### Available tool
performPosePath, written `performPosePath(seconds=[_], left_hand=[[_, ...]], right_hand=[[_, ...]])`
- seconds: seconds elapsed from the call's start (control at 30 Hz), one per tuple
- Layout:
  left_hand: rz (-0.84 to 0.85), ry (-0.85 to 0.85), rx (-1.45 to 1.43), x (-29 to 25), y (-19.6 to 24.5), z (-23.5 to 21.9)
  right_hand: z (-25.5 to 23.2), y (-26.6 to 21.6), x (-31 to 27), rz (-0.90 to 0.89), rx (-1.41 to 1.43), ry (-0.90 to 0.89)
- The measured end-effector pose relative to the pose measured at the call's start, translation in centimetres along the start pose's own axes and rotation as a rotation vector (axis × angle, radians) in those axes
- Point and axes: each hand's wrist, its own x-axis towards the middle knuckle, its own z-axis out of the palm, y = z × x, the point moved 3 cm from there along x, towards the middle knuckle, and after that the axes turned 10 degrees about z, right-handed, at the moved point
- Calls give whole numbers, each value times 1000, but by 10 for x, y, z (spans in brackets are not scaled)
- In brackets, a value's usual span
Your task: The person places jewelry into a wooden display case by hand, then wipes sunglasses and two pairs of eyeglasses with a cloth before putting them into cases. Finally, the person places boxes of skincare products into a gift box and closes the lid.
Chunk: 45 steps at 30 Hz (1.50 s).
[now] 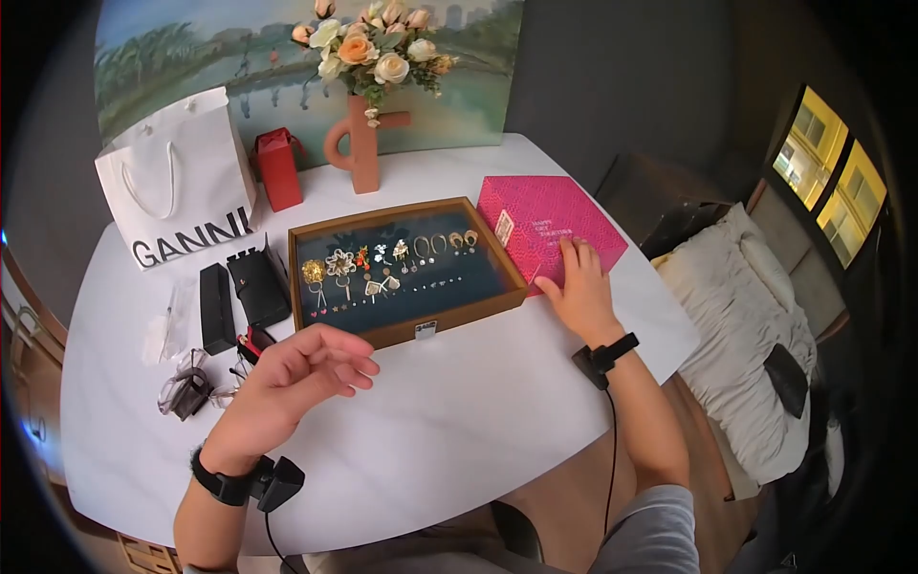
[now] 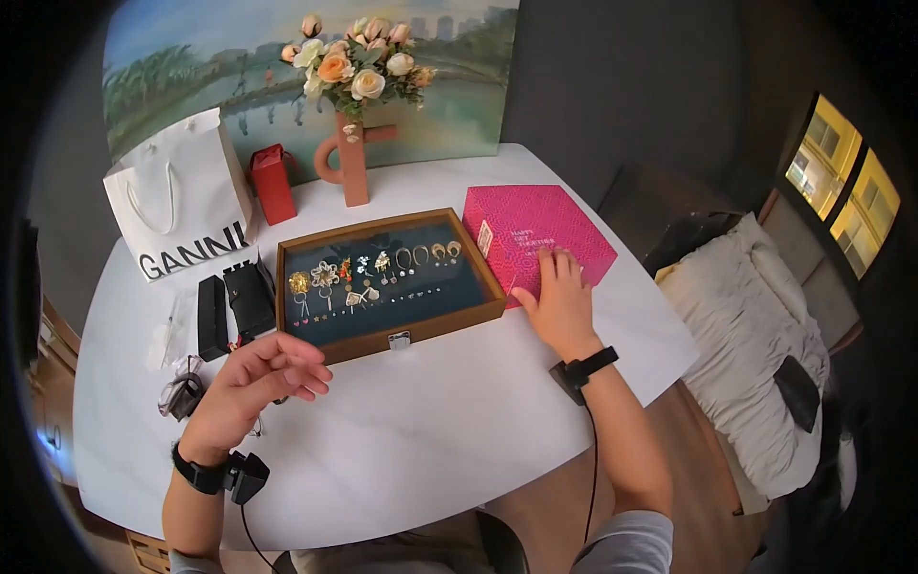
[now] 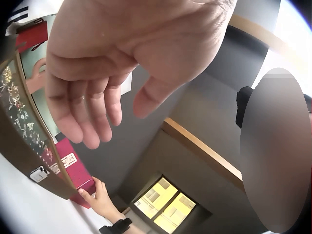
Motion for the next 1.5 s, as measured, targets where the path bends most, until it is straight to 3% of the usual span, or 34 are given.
performPosePath(seconds=[0.13, 0.3, 0.43, 0.5, 0.53, 0.6, 0.63, 0.7, 0.73, 0.8, 0.83, 0.97, 1.07, 1.13, 1.23, 1.37, 1.43, 1.5], left_hand=[[-45, -85, -51, 22, -8, 23], [-204, -210, -205, 69, -53, 76], [-328, -210, -306, 95, -93, 127], [-322, -168, -252, 103, -103, 153], [-325, -125, -182, 105, -107, 164], [-315, -151, -196, 111, -112, 184], [-290, -118, -174, 115, -114, 191], [-207, -103, -202, 131, -138, 211], [-192, -96, -200, 132, -147, 221], [-91, -178, -181, 129, -153, 233], [-152, -157, -207, 122, -150, 233], [-191, -148, -284, 95, -119, 212], [-218, -127, -436, 74, -105, 189], [-176, -114, -501, 66, -90, 173], [-79, -132, -479, 57, -72, 155], [-77, -89, -469, 42, -58, 137], [-9, -83, -423, 35, -47, 131], [36, -55, -401, 26, -38, 127]], right_hand=[[-17, 21, -9, -65, 115, -87], [-50, 33, -56, -102, 163, -113], [-115, 34, -113, -76, 159, -169], [-149, 48, -132, -39, 330, -496], [-156, 62, -134, -32, 318, -505], [-170, 111, -140, 618, 566, -280], [-156, 136, -144, 628, 562, -272], [-112, 186, -148, 665, 913, -78], [-108, 179, -152, 648, 917, -73], [-84, 156, -162, 892, 1690, -239], [-83, 153, -163, 874, 1756, -296], [-95, 117, -162, 878, 1849, -360], [-100, 95, -152, 738, 1834, -257], [-108, 73, -144, 618, 1800, -278], [-110, 55, -138, 633, 1816, -336], [-110, 33, -133, 588, 1825, -380], [-112, 24, -131, 480, 1836, -360], [-118, 13, -131, 485, 1839, -337]])
